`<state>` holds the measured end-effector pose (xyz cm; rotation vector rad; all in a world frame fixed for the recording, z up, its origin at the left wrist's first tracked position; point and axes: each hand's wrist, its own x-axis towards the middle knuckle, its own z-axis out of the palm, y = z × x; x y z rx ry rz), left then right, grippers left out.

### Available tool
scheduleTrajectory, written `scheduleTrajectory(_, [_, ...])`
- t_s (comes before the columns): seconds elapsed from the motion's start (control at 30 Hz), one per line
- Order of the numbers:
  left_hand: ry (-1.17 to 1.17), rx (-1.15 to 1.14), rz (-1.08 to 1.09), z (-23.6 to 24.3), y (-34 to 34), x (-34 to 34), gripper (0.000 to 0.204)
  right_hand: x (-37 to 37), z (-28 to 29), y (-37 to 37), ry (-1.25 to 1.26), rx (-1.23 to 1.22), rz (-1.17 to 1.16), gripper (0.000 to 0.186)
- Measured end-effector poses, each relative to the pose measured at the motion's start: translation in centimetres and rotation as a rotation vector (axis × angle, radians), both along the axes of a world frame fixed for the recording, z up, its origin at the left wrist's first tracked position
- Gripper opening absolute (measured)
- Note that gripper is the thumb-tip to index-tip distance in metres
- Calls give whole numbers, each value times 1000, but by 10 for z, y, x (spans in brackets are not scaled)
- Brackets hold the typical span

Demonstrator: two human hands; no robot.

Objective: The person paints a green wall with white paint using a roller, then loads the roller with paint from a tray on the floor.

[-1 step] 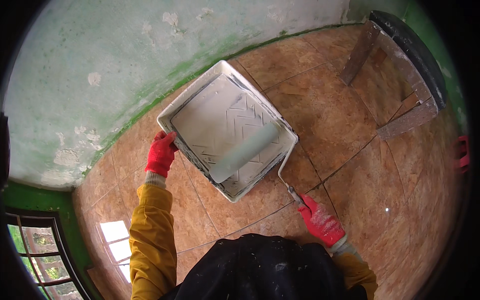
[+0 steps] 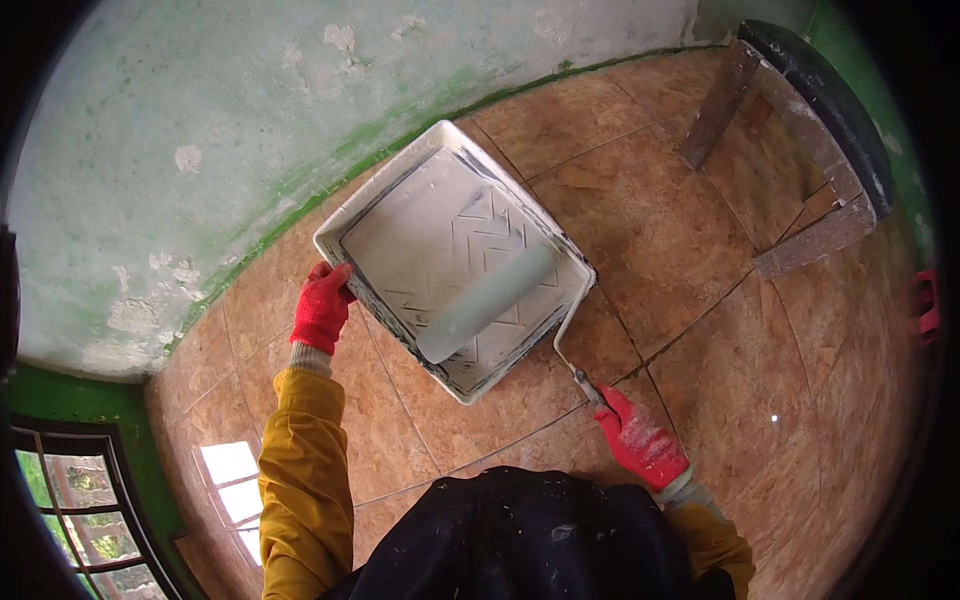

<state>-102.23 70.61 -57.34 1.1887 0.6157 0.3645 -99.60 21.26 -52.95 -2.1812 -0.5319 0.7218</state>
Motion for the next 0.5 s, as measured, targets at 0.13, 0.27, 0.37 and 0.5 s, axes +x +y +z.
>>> scheduleTrajectory(0.13, [11,3,-7,1,1,1,15,8,-22,13,-96,-70,10,42])
scheduleTrajectory(0.27, [7,6,3,0,-1,0,15,22,-29,40,-116,103,15,41])
scheduleTrajectory(0.37, [-8,14,7,-4,3,-4,14,30,-18,60,-126,81,30,39])
scheduleTrajectory(0.5, [-2,8,-4,-6,5,-4,13,33,-16,77,-157,86,35,38])
